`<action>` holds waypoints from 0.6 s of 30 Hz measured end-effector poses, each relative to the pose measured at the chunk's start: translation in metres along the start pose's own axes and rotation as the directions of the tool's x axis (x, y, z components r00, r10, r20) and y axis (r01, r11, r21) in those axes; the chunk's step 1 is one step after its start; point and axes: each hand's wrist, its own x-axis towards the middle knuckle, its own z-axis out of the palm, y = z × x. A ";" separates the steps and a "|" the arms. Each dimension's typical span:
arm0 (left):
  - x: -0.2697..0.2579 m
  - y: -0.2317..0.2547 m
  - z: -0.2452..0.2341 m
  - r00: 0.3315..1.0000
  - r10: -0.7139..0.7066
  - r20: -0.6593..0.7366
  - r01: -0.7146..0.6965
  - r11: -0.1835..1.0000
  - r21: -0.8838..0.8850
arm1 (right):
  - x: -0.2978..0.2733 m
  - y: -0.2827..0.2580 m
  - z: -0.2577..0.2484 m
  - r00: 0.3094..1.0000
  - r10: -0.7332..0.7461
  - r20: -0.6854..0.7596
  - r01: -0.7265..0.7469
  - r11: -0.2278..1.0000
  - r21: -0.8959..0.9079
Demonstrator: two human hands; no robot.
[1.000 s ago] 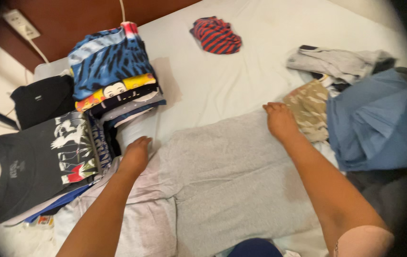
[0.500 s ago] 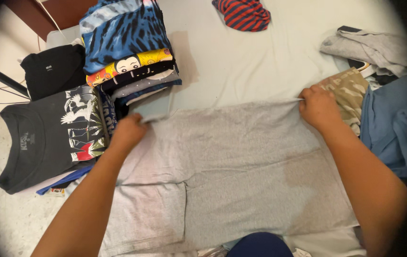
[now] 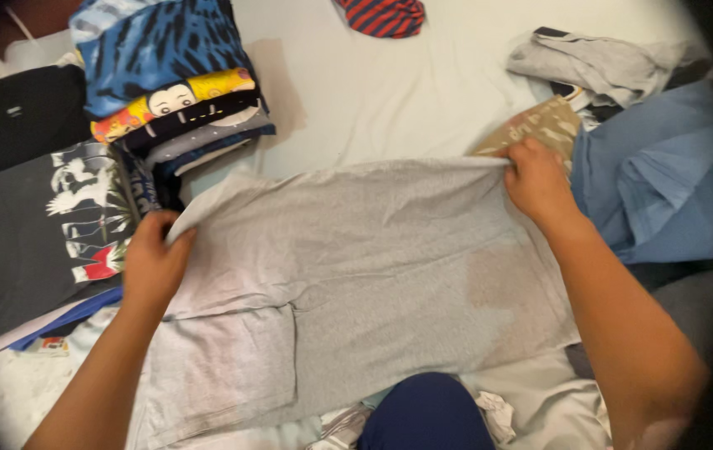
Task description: The person folds a light gray sweatshirt on a bed, smoothing and aligning it before folding it into a compact rectangle. The person then places the folded sweatshirt on a stack of other folded clothes.
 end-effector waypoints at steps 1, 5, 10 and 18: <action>-0.024 0.002 -0.012 1.000 0.028 -0.004 -0.028 1.000 0.003 | -0.017 -0.001 -0.010 1.000 0.011 -0.003 -0.011 1.000 0.012; -0.120 -0.010 -0.043 0.997 0.077 -0.008 -0.077 0.997 -0.005 | -0.101 -0.004 -0.051 0.998 0.026 -0.061 -0.015 0.986 0.169; -0.194 -0.037 -0.029 0.907 0.207 0.367 -0.269 0.955 0.124 | -0.184 -0.018 -0.054 0.991 0.053 0.124 -0.052 0.999 -0.014; -0.210 -0.024 -0.012 0.836 0.018 0.548 -0.210 0.934 0.290 | -0.202 -0.005 -0.044 0.947 0.097 0.307 -0.003 0.956 -0.294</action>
